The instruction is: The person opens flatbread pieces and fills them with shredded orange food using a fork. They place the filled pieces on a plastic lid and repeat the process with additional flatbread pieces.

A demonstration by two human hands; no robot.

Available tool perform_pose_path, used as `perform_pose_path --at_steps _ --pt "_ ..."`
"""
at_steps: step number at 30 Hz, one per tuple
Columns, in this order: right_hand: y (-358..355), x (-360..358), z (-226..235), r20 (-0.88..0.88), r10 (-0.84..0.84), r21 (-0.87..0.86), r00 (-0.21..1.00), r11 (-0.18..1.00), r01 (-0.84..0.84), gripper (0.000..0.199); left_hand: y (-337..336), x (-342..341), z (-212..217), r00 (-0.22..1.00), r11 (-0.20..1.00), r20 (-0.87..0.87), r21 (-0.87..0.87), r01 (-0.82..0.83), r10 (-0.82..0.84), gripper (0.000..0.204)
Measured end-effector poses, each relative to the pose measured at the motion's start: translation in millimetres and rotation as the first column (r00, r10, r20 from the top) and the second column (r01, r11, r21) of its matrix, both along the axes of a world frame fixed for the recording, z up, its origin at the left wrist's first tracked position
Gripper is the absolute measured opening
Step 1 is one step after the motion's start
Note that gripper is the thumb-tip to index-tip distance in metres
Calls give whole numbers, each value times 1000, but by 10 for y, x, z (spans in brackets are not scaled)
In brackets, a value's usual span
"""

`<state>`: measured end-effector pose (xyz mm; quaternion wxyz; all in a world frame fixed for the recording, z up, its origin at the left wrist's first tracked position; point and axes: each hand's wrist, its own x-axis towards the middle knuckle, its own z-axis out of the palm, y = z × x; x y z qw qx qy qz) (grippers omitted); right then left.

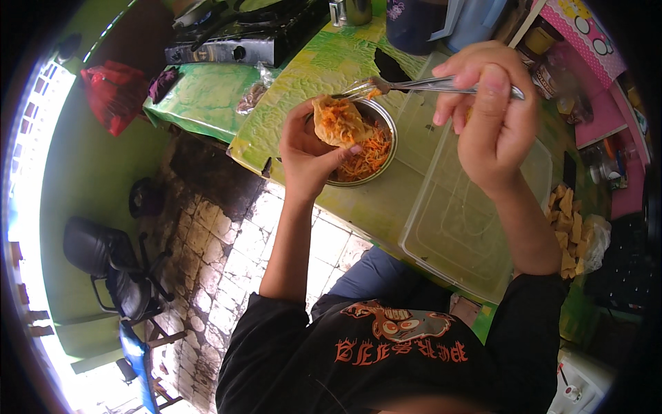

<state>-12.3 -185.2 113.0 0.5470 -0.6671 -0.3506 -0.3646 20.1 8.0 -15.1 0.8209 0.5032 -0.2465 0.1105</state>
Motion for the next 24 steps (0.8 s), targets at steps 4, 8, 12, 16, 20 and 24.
perform_pose_path --at_steps 4,8,12,16,20,24 --pt "-33 -21 35 2 -68 -51 998 996 68 29 18 3 22 999 998 34 53 -27 26 70" --pt "0 -7 6 -116 -32 43 993 998 38 30 4 -30 41 999 997 37 72 -11 8 71" --pt "39 17 -21 -124 -36 11 992 999 38 29 -15 -48 67 998 994 59 111 -25 19 71" --pt "43 11 -22 -102 50 55 994 997 -44 24 -26 -55 78 998 994 54 103 -36 31 70" --pt "43 -16 -50 -73 22 -37 997 999 -25 19 -33 -53 79 999 996 47 84 -16 12 69" --pt "19 33 -91 139 -73 -229 988 968 104 23 -32 -58 70 999 996 27 82 -18 16 69"
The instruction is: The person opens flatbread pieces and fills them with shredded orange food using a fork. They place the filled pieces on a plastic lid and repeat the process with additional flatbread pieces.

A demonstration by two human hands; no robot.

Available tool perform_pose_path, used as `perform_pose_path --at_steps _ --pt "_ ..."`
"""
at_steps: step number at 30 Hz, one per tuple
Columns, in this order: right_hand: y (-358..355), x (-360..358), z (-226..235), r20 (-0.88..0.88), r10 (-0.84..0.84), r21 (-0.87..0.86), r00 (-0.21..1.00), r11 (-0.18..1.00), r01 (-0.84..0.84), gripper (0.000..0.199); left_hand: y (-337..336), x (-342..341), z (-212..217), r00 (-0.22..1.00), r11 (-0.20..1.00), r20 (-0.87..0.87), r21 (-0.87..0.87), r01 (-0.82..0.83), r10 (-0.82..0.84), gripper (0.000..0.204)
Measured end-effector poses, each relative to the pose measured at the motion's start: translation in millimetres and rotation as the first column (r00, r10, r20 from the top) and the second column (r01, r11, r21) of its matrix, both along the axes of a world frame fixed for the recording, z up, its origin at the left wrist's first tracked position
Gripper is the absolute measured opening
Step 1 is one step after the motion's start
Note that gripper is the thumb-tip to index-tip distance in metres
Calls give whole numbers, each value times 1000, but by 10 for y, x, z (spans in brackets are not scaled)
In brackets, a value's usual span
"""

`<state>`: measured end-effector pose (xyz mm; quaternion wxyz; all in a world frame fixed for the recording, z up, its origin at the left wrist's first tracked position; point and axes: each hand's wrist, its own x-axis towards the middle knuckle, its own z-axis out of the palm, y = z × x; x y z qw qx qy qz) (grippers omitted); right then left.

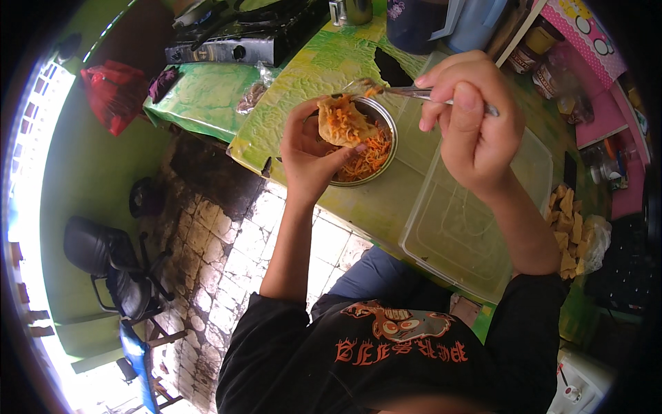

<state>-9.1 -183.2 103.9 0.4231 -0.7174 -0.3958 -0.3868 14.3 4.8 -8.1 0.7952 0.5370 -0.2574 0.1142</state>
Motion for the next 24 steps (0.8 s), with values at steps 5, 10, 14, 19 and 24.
perform_pose_path --at_steps 5,10,14,19,24 --pt "-39 86 -48 -38 -33 49 999 998 35 24 65 10 -20 999 998 16 46 -35 34 69" --pt "-101 125 -119 -248 50 353 967 935 42 24 96 3 -42 998 998 -3 29 -57 57 68" --pt "-175 163 -328 -472 69 366 879 923 124 26 126 -11 -14 987 987 -62 72 -144 149 64" --pt "-209 245 -818 -800 101 244 591 955 167 24 108 6 49 952 960 -143 117 -254 269 63" --pt "-390 367 -985 -830 -209 -48 517 950 307 28 70 -19 78 953 966 -174 114 -232 249 64"
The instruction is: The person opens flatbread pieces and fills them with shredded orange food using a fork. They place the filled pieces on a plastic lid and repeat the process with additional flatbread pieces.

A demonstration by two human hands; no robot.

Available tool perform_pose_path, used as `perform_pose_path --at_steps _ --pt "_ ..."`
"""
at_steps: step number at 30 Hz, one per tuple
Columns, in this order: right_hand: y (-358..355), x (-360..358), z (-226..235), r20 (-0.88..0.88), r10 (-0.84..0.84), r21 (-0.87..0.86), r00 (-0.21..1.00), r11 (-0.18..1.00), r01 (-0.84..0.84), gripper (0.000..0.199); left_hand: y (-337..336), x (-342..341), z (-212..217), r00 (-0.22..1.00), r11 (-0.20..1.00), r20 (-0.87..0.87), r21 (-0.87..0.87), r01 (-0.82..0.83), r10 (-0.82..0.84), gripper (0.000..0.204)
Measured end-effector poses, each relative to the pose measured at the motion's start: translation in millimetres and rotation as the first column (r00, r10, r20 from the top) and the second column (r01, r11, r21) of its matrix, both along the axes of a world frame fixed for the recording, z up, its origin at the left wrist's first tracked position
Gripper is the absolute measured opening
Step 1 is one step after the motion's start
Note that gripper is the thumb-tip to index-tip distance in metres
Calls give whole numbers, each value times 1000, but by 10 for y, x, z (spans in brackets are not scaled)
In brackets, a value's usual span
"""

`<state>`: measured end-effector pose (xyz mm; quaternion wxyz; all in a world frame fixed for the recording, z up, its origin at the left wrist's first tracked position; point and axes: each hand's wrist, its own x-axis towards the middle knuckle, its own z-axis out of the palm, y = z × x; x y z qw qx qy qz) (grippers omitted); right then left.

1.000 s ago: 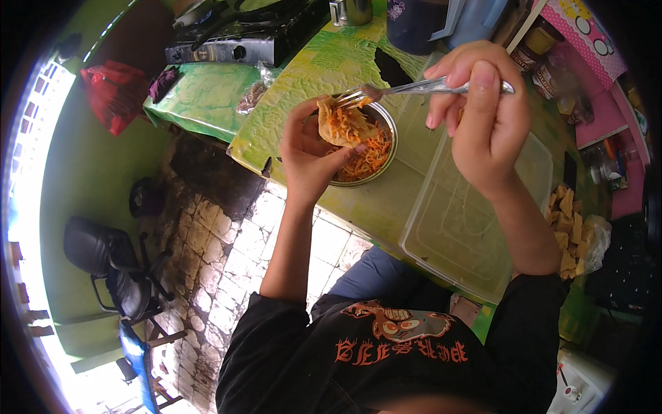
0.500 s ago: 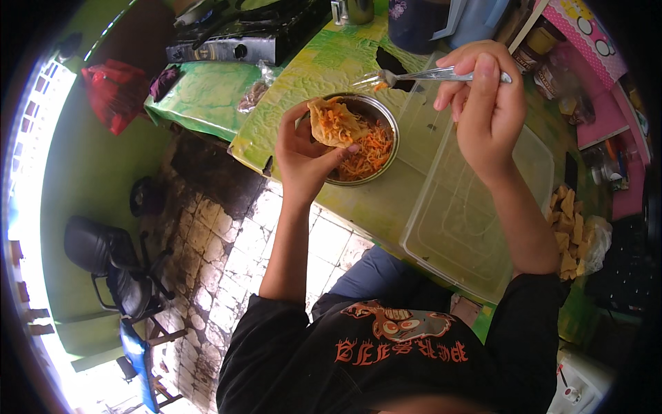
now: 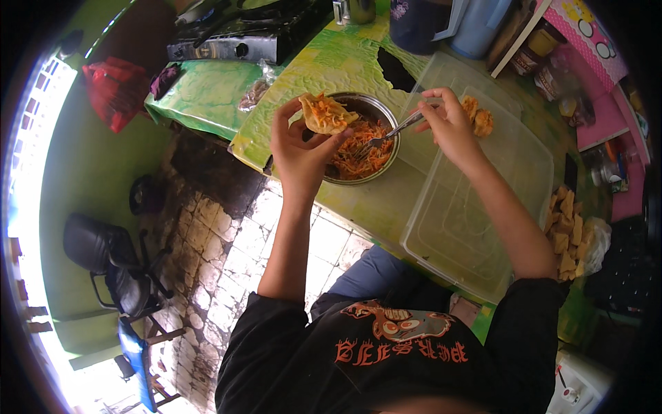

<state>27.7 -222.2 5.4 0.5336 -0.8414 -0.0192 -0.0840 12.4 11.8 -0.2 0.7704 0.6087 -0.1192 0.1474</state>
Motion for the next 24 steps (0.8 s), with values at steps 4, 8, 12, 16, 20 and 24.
perform_pose_path --at_steps 4,8,12,16,20,24 --pt "41 -37 188 345 49 -365 937 927 86 52 -63 -27 11 996 994 29 68 -85 83 61" --pt "352 -171 331 325 381 -254 865 917 -309 75 -160 -49 39 965 927 142 275 -253 221 61" --pt "571 -113 356 205 397 -94 895 918 -386 80 -242 -66 71 947 897 220 327 -299 235 62" --pt "586 -45 359 201 386 -83 900 922 -377 80 -283 -105 81 942 879 242 362 -310 233 62" --pt "568 -29 327 222 406 -46 887 913 -406 77 -295 -120 75 940 865 249 389 -317 233 64" --pt "520 48 248 315 403 -56 860 912 -407 76 -272 -115 59 948 889 272 376 -261 163 70"
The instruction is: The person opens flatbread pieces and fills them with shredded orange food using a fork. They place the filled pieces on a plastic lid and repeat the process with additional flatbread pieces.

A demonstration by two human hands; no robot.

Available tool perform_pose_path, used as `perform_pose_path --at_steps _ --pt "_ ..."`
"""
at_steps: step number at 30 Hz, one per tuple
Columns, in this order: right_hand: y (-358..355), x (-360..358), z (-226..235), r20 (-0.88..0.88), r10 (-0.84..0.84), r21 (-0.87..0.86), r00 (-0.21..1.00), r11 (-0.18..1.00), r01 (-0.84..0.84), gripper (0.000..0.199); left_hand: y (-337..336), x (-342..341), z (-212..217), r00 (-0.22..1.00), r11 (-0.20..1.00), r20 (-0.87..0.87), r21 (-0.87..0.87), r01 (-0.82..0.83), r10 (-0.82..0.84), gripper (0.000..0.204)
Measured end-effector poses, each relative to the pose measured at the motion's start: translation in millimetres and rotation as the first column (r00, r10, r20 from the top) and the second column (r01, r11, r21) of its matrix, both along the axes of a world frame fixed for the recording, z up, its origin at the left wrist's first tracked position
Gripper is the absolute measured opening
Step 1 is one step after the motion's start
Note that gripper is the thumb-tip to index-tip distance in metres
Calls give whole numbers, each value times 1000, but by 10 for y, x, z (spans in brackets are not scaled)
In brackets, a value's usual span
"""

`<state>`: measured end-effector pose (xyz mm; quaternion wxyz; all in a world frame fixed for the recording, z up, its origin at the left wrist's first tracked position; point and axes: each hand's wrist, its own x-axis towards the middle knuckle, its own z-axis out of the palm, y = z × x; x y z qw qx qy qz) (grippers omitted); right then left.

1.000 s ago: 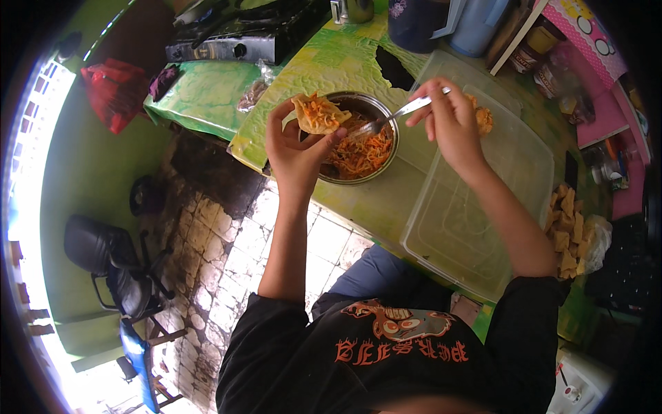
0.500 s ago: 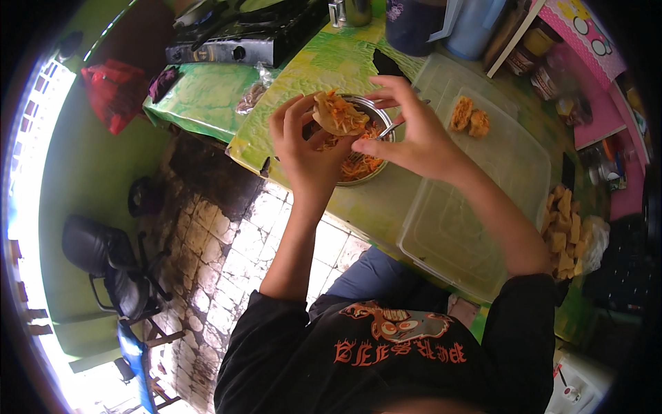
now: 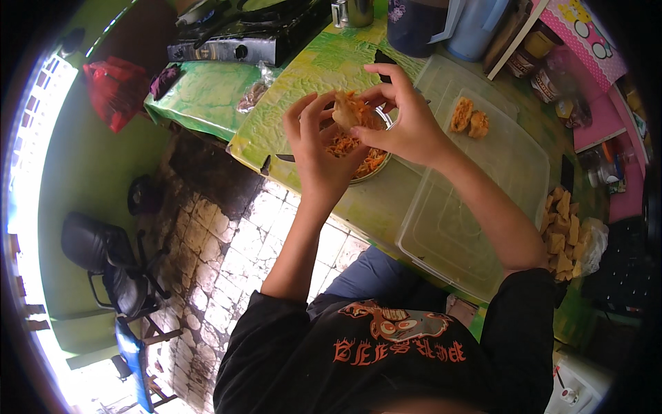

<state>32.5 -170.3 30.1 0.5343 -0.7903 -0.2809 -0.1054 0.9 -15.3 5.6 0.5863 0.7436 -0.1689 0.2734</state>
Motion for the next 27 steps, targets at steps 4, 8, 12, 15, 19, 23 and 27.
perform_pose_path --at_steps 4,8,12,15,19,23,27 --pt "-113 85 -14 -183 182 191 966 970 -147 75 71 -11 -7 995 987 -2 -128 99 -100 70" --pt "-306 131 133 -323 375 327 869 906 -269 77 193 -56 34 975 950 -113 -269 156 -192 66" --pt "-394 177 269 -333 439 303 835 888 -346 79 208 -90 87 949 951 -207 -250 182 -237 64" --pt "-388 208 315 -344 452 295 823 884 -363 80 172 -83 129 951 970 -220 -154 186 -217 63" --pt "-374 226 337 -358 470 309 807 875 -372 81 146 -91 167 973 988 -183 -85 130 -144 64" --pt "-375 254 328 -358 480 316 801 869 -380 82 186 -95 155 976 975 -133 -165 148 -170 68" --pt "-397 292 313 -362 475 305 802 874 -380 82 428 -32 154 748 451 -53 -825 340 -662 68"
